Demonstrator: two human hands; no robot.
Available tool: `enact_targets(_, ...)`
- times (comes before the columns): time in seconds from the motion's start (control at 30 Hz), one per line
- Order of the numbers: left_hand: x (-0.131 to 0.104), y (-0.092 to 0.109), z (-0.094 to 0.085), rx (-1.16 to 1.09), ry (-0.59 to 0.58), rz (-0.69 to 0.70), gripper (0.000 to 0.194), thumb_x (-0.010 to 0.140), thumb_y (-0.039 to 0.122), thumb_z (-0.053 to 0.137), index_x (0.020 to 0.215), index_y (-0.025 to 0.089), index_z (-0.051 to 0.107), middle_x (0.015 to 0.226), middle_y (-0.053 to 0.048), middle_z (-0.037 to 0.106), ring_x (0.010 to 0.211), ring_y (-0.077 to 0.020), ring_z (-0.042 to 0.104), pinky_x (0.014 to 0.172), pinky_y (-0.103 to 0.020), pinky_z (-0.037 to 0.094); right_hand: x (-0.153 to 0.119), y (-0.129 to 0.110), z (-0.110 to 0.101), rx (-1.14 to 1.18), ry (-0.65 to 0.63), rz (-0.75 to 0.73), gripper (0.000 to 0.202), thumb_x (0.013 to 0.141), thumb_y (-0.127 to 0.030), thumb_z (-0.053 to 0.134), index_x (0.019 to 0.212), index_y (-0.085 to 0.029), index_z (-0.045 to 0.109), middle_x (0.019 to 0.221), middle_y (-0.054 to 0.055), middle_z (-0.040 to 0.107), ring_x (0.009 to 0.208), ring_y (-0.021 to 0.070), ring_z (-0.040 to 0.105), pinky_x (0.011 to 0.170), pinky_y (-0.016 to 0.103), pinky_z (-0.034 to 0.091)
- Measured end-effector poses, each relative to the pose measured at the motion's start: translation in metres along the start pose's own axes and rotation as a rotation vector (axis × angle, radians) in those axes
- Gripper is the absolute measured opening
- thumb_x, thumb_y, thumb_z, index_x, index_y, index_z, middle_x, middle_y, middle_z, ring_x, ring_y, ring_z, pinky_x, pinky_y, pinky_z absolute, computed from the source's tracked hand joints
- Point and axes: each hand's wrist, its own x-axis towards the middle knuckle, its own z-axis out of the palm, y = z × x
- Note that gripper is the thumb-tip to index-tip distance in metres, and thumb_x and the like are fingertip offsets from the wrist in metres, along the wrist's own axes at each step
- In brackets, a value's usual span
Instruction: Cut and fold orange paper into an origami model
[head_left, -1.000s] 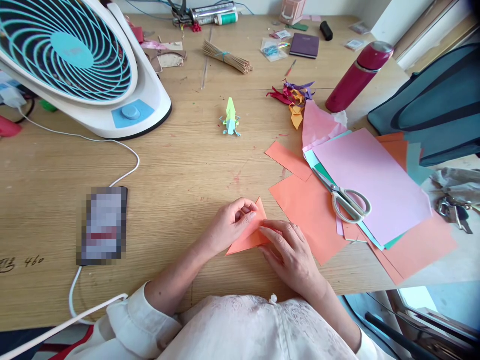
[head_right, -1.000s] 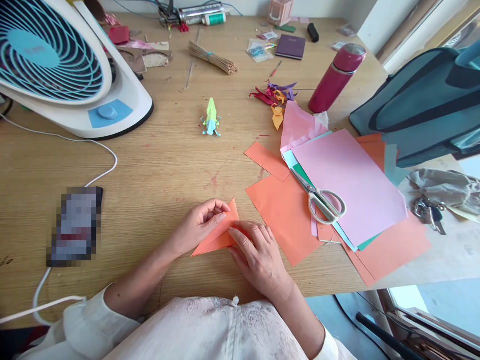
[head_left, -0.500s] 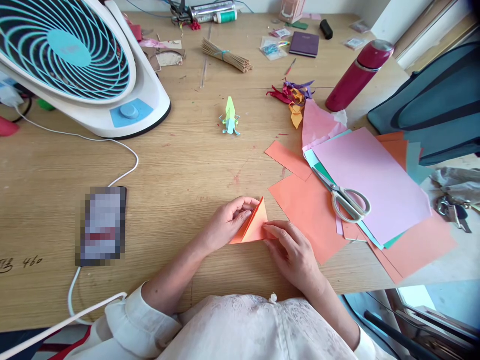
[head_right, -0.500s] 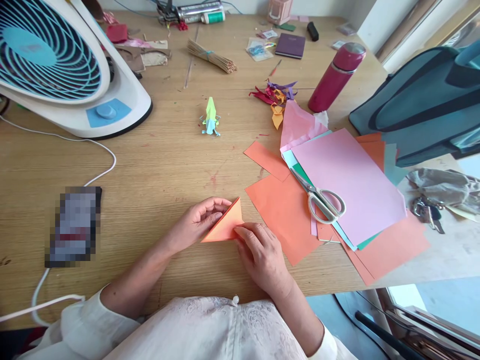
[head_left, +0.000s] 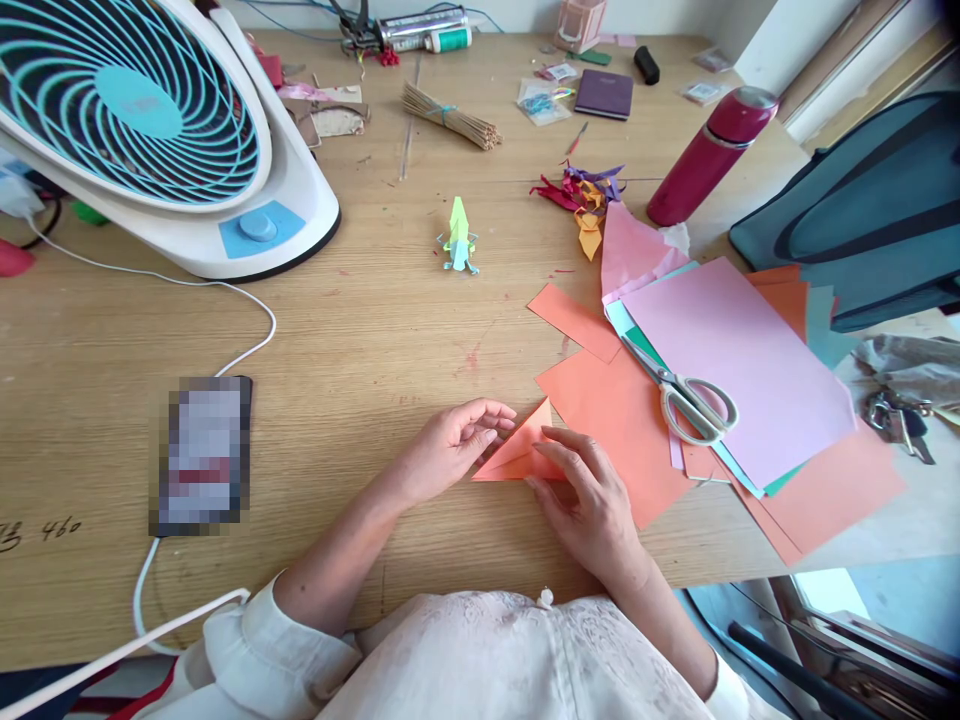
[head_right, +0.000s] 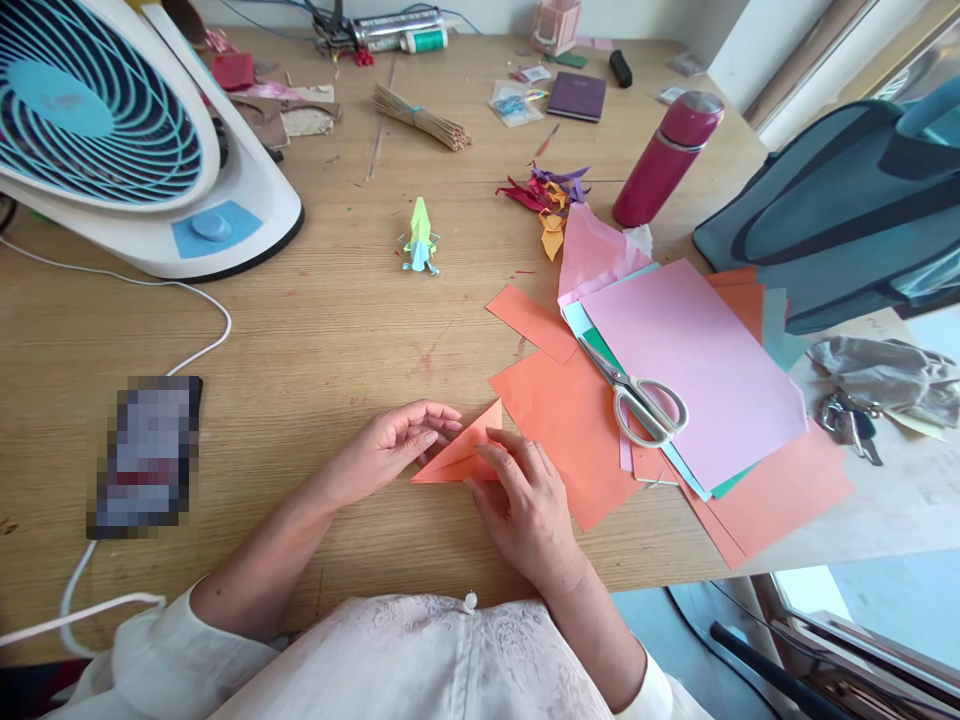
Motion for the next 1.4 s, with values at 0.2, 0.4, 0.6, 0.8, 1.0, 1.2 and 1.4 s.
enact_targets(0.2, -0.001, 0.001, 0.005, 0.04, 0.032, -0.015, 0.023, 0.09, 0.019, 0.059, 0.113, 0.019, 0.063, 0.113, -0.006, 0.07, 0.101, -0.0172, 0.068, 0.089, -0.03, 0.053, -0.001, 0.001, 0.0, 0.025, -0.014, 0.024, 0.037, 0.092, -0.019, 0.061, 0.127, -0.026, 0.054, 0.13, 0.011, 0.057, 0.117, 0.0255, 0.059, 0.094, 0.044, 0.055)
enact_targets(0.4, -0.006, 0.01, 0.009, 0.105, -0.058, 0.053, 0.036, 0.082, 0.011, 0.066, 0.115, 0.025, 0.063, 0.112, -0.001, 0.07, 0.097, -0.0161, 0.068, 0.079, -0.025, 0.055, -0.002, 0.004, 0.0, 0.018, -0.065, 0.001, 0.038, 0.093, -0.023, 0.061, 0.13, -0.027, 0.053, 0.135, 0.012, 0.055, 0.12, 0.0278, 0.058, 0.094, 0.046, 0.055)
enact_targets(0.6, -0.008, 0.01, 0.008, 0.233, -0.069, 0.127, 0.059, 0.076, 0.009, 0.072, 0.129, 0.03, 0.057, 0.13, -0.004, 0.061, 0.106, -0.0198, 0.065, 0.089, -0.032, 0.055, -0.002, 0.005, 0.001, 0.01, -0.094, -0.009, 0.037, 0.094, -0.022, 0.059, 0.13, -0.026, 0.053, 0.136, 0.013, 0.055, 0.121, 0.028, 0.057, 0.096, 0.047, 0.054)
enact_targets(0.8, -0.009, 0.005, 0.008, 0.395, -0.11, 0.237, 0.081, 0.074, -0.003, 0.059, 0.144, 0.035, 0.042, 0.148, -0.002, 0.047, 0.136, -0.0218, 0.045, 0.114, -0.039, 0.04, -0.001, 0.005, 0.002, 0.025, -0.06, 0.001, 0.038, 0.096, -0.019, 0.056, 0.132, -0.026, 0.051, 0.134, 0.013, 0.056, 0.12, 0.0266, 0.058, 0.096, 0.047, 0.054)
enact_targets(1.0, -0.01, 0.003, 0.002, 0.447, -0.202, 0.257, 0.089, 0.074, -0.007, 0.046, 0.151, 0.035, 0.031, 0.158, 0.001, 0.037, 0.145, -0.0184, 0.035, 0.121, -0.038, 0.03, 0.0, 0.005, 0.0, 0.041, -0.09, 0.016, 0.039, 0.094, -0.019, 0.059, 0.132, -0.025, 0.051, 0.136, 0.013, 0.054, 0.123, 0.0263, 0.056, 0.099, 0.046, 0.052)
enact_targets(1.2, -0.013, 0.009, -0.005, 0.49, -0.233, 0.262, 0.091, 0.076, -0.007, 0.044, 0.154, 0.037, 0.024, 0.16, 0.001, 0.034, 0.144, -0.0181, 0.037, 0.119, -0.036, 0.034, -0.001, 0.006, 0.002, 0.041, -0.073, 0.025, 0.039, 0.094, -0.02, 0.059, 0.132, -0.025, 0.051, 0.136, 0.013, 0.054, 0.123, 0.0262, 0.056, 0.099, 0.046, 0.053)
enact_targets(1.4, -0.017, 0.005, -0.004, 0.641, -0.127, 0.217, 0.088, 0.082, -0.003, 0.047, 0.154, 0.04, 0.021, 0.154, -0.001, 0.037, 0.141, -0.0211, 0.039, 0.116, -0.039, 0.037, -0.002, 0.007, 0.004, 0.043, -0.005, 0.068, 0.038, 0.095, -0.02, 0.057, 0.131, -0.026, 0.053, 0.135, 0.013, 0.054, 0.123, 0.0269, 0.056, 0.096, 0.047, 0.055)
